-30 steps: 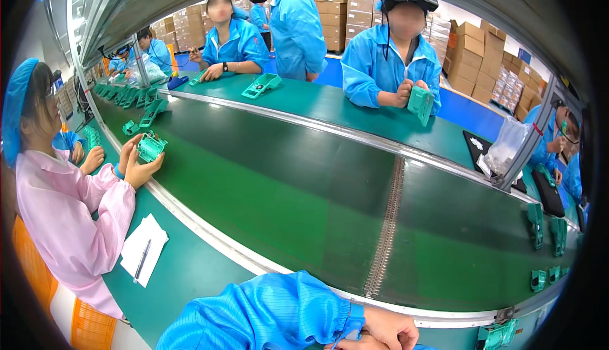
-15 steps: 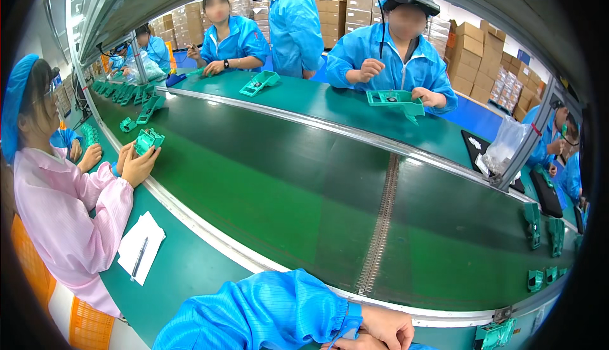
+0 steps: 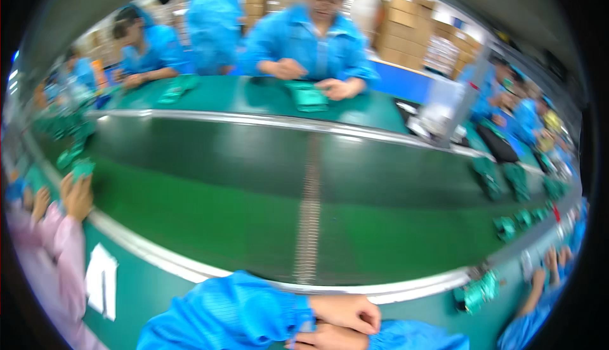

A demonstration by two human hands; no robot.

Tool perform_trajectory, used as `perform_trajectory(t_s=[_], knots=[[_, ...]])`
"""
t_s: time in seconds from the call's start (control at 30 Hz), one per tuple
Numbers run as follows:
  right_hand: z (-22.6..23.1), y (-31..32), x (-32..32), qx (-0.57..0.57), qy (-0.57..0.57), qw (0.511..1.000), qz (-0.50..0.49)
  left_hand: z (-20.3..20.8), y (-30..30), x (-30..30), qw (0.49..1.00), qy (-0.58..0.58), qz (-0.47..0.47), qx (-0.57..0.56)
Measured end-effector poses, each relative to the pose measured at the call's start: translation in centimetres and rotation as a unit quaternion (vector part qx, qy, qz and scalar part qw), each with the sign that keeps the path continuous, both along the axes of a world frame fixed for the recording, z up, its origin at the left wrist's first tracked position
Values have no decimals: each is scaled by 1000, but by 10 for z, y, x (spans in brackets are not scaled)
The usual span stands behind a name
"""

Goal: The person assembles electronic components by hand, fitting internal circuitry and ribbon cables into a green component housing.

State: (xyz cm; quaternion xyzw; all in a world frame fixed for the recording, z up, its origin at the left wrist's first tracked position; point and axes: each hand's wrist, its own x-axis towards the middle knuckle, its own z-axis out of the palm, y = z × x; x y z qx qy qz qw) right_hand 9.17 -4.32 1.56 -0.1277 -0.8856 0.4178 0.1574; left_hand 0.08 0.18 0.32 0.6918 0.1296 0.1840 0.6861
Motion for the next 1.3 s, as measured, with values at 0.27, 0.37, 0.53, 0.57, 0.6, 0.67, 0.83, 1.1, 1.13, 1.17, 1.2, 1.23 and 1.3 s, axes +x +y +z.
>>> perform_trajectory(t_s=[0.27,0.37,0.53,0.57,0.6,0.67,0.83,1.1,1.13,1.17,1.2,1.23,1.3], knots=[[-30,1,-8,29,78,995,60,6,6,-9,998,51,-25,-31],[-30,-1,-4,10,85,996,40,3,6,-3,995,64,-41,-63],[-20,0,-1,3,35,998,58,1,5,-6,995,77,-37,-52],[-23,0,-4,-18,66,996,57,0,5,-6,995,80,-31,-58],[-25,-1,-4,-37,98,993,57,0,6,-6,994,82,-24,-63],[-21,2,-2,-23,83,995,54,4,8,-7,994,89,-33,-45],[-18,5,-5,1,70,996,60,4,9,-10,992,85,-24,-86],[-28,4,-7,-13,98,994,47,7,12,-8,988,94,-35,-113],[-28,4,-6,-14,99,994,47,7,12,-8,988,96,-33,-115],[-26,5,-6,-18,99,993,53,7,12,-9,988,96,-30,-115],[-24,6,-6,-21,100,993,57,7,12,-9,988,95,-29,-116],[-22,7,-5,-21,100,993,57,8,12,-9,988,95,-28,-117],[-17,9,-4,-33,81,994,72,8,13,-10,989,97,-29,-111]])
